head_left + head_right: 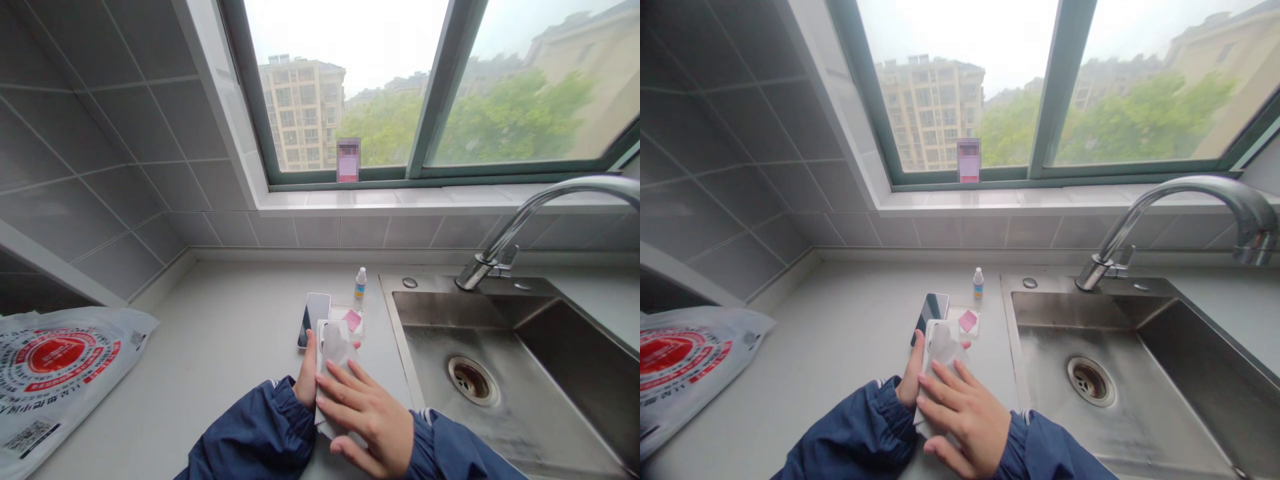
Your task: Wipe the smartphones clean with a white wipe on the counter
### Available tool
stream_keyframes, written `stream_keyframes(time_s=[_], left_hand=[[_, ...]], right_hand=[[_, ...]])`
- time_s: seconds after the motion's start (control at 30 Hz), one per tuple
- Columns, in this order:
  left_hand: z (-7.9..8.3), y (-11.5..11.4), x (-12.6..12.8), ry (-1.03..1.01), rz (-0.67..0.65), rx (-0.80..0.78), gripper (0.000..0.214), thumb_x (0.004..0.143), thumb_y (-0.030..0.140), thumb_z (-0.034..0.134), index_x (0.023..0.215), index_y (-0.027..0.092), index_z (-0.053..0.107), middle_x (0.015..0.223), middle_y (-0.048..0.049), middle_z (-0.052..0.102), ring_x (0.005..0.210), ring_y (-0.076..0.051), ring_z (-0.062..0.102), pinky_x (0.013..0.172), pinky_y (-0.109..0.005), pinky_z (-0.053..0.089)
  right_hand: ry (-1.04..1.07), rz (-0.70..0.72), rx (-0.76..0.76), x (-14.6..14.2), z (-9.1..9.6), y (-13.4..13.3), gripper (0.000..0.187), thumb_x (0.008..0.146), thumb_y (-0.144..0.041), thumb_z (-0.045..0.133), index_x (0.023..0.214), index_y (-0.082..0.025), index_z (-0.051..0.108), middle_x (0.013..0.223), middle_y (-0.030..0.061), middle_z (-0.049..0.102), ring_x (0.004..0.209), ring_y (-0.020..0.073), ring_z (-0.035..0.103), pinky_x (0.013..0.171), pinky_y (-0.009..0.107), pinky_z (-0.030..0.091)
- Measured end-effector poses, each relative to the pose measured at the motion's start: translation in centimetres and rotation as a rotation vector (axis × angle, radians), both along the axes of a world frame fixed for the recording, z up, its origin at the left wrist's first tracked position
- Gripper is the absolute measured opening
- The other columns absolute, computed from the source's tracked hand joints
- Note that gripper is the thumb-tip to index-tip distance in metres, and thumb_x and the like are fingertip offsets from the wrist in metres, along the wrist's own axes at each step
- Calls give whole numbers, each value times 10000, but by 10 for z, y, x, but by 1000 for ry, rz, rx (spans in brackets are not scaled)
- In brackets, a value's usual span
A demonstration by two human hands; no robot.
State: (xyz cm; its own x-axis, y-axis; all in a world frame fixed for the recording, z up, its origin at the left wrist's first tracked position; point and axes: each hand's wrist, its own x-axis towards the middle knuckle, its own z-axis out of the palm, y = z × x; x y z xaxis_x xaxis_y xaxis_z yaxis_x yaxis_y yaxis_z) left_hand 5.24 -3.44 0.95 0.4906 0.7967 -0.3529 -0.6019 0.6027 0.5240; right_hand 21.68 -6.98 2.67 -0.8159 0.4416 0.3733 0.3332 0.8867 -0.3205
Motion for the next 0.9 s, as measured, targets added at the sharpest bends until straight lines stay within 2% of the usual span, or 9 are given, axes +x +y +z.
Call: stream_keyframes(time_s=[0.2, 0.33, 0.43, 0.53, 0.7, 0.8, 0.9], left_hand=[[-1, 0, -1, -18, -55, -6, 1028, 773, 840, 194, 1272, 33, 588, 965, -200, 700, 984, -320, 639, 927, -420, 444], [-4, 2, -1, -27, -40, -7, 1027, 793, 823, 160, 1252, 17, 599, 947, -198, 709, 1023, -312, 633, 976, -408, 413], [-6, 3, -1, -44, -37, -3, 1027, 793, 826, 171, 1217, 7, 623, 925, -196, 720, 1060, -311, 626, 1005, -400, 397], [-6, 2, -1, -86, -65, -8, 1001, 808, 810, 206, 1208, -6, 625, 960, -207, 717, 1101, -309, 615, 1060, -392, 354], [-5, -2, 0, -247, -201, -11, 934, 819, 780, 305, 1286, 17, 573, 1202, -231, 641, 1258, -309, 520, 1144, -397, 244], [-9, -4, -1, -233, -222, 3, 875, 860, 749, 237, 1261, 65, 607, 1265, -181, 623, 1341, -267, 442, 1170, -386, 181], [-19, -3, 0, -147, -160, 72, 759, 934, 642, 167, 1227, 130, 644, 1297, -121, 615, 1390, -229, 373, 1181, -394, 124]], right_hand=[[33, -18, 18, 1, 0, 0, 439, 946, -347, 496, 1354, -187, 520, 1533, 112, 338, 1455, 299, 182, 1165, 532, 205], [120, -37, 76, 2, -2, 1, 452, 892, -243, 524, 1328, -123, 518, 1458, 158, 451, 1433, 298, 260, 1164, 539, 222], [118, -56, 89, 2, -5, 2, 468, 893, -254, 522, 1341, -120, 504, 1421, 151, 498, 1418, 285, 306, 1172, 536, 205], [52, -69, 84, 2, -9, 3, 509, 927, -337, 502, 1391, -130, 464, 1469, 133, 440, 1432, 289, 268, 1184, 541, 146], [-11, -131, 115, 1, -11, 4, 562, 961, -406, 463, 1450, -134, 401, 1524, 114, 350, 1452, 301, 199, 1192, 540, 77], [-35, -180, 148, 1, -8, 4, 578, 955, -405, 481, 1461, -141, 389, 1539, 98, 322, 1457, 315, 170, 1191, 542, 71], [-56, -211, 168, 2, -5, 4, 621, 955, -413, 490, 1486, -127, 340, 1555, 102, 277, 1457, 328, 155, 1192, 538, 81]])
